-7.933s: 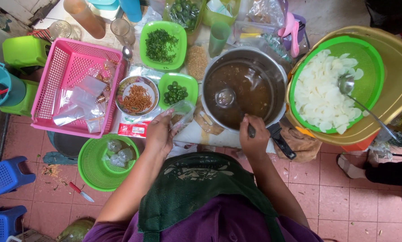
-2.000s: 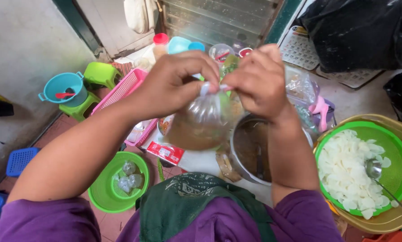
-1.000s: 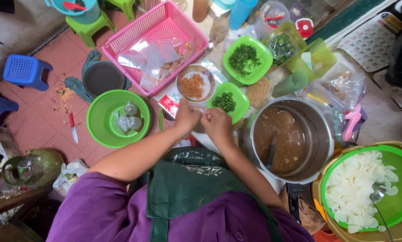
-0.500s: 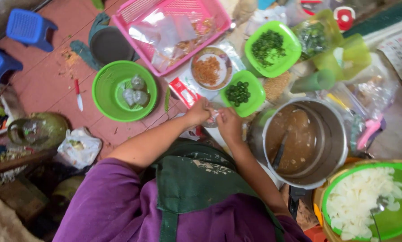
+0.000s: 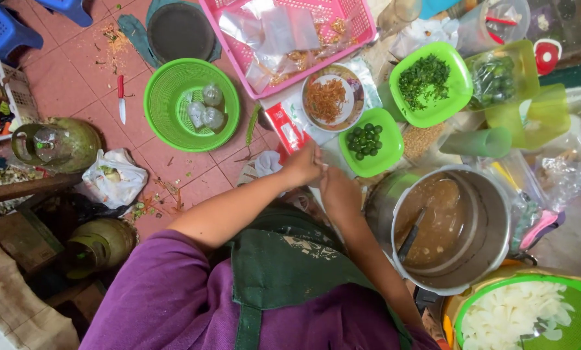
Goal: Packing soup, chopped onions, herbs, and fried shallots into plastic bags for takeout orders.
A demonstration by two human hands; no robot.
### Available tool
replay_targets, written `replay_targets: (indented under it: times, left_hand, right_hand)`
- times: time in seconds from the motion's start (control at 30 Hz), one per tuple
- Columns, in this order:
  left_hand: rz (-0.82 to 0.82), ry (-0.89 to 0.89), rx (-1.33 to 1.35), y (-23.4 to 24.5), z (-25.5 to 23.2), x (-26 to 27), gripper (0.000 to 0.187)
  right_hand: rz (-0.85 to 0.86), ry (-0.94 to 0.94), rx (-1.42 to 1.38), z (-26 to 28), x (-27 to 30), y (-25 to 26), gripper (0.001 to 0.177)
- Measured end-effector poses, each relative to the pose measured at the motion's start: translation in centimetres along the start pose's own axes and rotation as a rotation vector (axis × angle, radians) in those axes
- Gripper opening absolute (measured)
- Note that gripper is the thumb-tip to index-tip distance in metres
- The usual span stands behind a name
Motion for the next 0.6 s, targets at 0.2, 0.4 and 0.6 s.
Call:
replay_targets:
  times: [0.2,0.4,0.6]
  left_hand:
    - [0.006,-0.175,-0.060,0.1,-1.4,1.9,0.031]
    - [0.028,-0.289,-0.147,1.8,-2.9,2.8,0.020]
    - [0.007,-0.457,-0.110,3.8,-1.1,3.9,0.023]
  right_hand:
    - [-0.091,-0.011,-0.081,-0.2,-0.5,-1.8,0.014]
    - [-0.109,-0.177,-0.534,1.2,-1.5,-0.4,0.017]
    - [0.070,-0.293,-0.892,2.7,-3.2,0.6,0.021]
Point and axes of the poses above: each hand's wrist, its own x-axis away from the middle knuckle, its own y-axis out of the back of the hand, z = x × y, the point moved 1 cm from there along -x, towards the middle knuckle, and after that the axes turned 13 degrees about x, right-handed, at the moved point
